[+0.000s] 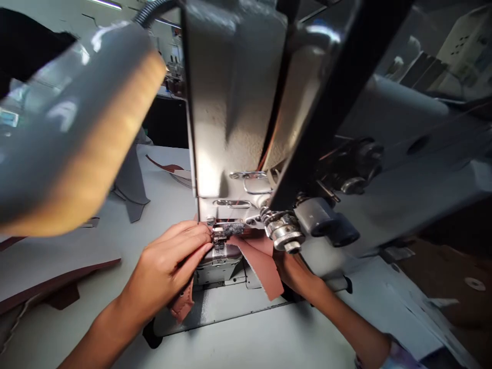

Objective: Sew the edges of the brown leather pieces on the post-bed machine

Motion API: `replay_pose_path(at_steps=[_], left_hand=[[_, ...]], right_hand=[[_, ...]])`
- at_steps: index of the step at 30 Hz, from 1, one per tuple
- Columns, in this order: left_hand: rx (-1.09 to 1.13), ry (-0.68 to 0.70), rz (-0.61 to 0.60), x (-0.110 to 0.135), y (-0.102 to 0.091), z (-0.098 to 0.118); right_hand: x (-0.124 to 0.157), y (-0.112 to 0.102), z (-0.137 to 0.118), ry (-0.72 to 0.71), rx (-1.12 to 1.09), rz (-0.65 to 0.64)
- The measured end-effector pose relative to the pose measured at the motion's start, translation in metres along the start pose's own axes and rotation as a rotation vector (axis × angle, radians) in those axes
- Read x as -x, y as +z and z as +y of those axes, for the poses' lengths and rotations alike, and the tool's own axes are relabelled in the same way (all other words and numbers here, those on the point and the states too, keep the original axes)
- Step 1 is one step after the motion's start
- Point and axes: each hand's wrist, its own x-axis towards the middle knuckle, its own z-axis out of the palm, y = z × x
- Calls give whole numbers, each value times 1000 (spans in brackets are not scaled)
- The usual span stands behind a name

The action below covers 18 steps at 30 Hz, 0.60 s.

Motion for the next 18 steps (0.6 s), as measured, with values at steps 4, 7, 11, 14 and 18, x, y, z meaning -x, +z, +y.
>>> replay_pose_path(at_steps=[4,7,11,14,18], left_hand=[[18,-22,-18,1,0,0],[61,-75,-42,2,-1,0],[151,-128,-115,1,-7,2],[194,-142,-139,2,-9,3],[199,-175,-125,7,-8,1]], right_hand=[[0,-9,-32,-266,-65,232],[4,-13,-68,-441,-121,384],[-3,-21,-104,-465,30,585],[-20,-22,-114,-441,123,711],[-34,-13,-115,-378,76,687]])
